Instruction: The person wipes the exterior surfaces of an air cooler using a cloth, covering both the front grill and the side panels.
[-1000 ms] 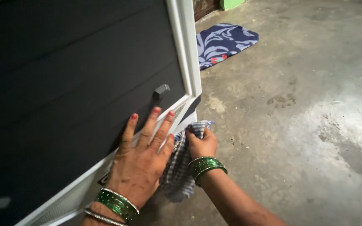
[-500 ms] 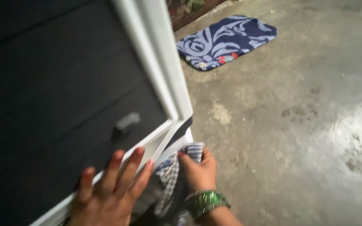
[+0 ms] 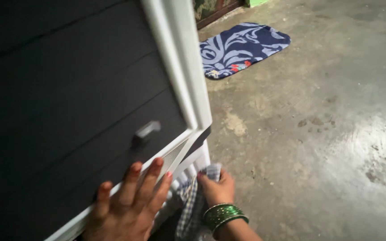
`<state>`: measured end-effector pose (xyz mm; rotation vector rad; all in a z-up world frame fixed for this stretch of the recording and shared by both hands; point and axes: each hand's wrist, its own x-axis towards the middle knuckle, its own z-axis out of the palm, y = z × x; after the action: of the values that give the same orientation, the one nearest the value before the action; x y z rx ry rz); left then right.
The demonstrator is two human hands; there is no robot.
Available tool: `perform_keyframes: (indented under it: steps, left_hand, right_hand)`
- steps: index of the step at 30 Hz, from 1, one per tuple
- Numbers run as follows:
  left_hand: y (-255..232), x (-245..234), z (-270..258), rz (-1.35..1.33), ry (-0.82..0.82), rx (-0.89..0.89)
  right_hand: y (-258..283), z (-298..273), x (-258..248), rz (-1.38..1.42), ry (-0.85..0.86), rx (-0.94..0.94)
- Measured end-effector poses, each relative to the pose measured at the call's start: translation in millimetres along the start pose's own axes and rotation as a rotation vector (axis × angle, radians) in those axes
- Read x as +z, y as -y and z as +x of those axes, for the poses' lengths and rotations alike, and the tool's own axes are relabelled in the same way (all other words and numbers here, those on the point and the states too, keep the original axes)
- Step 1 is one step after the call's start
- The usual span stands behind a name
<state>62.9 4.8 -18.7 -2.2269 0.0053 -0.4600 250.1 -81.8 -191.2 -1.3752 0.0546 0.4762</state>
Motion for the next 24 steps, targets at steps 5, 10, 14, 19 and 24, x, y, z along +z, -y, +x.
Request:
perform_keyframes:
  steps: [5, 10, 14, 19, 24]
  left_hand:
    - [-3, -12, -4, 0.111, 0.018, -0.011]
    - [11, -21, 3, 0.113, -0.04, 0.061]
    - [12, -29, 2, 0.151, 0.003, 0.073]
    - [15, -32, 3, 0.148, -0.028, 0.076]
    - [12, -29, 2, 0.133, -0.001, 0.074]
  right_hand:
    - [38, -23, 6, 0.147, -0.032, -0.164]
    - [-34, 24, 16, -0.046, -0.171, 0.02]
    - [-66, 25, 13, -0.149, -0.224, 0.117]
    - [-3, -26, 30, 0.124, -0.118, -0.017]
    - [20, -45, 35, 0.237, -0.054, -0.117]
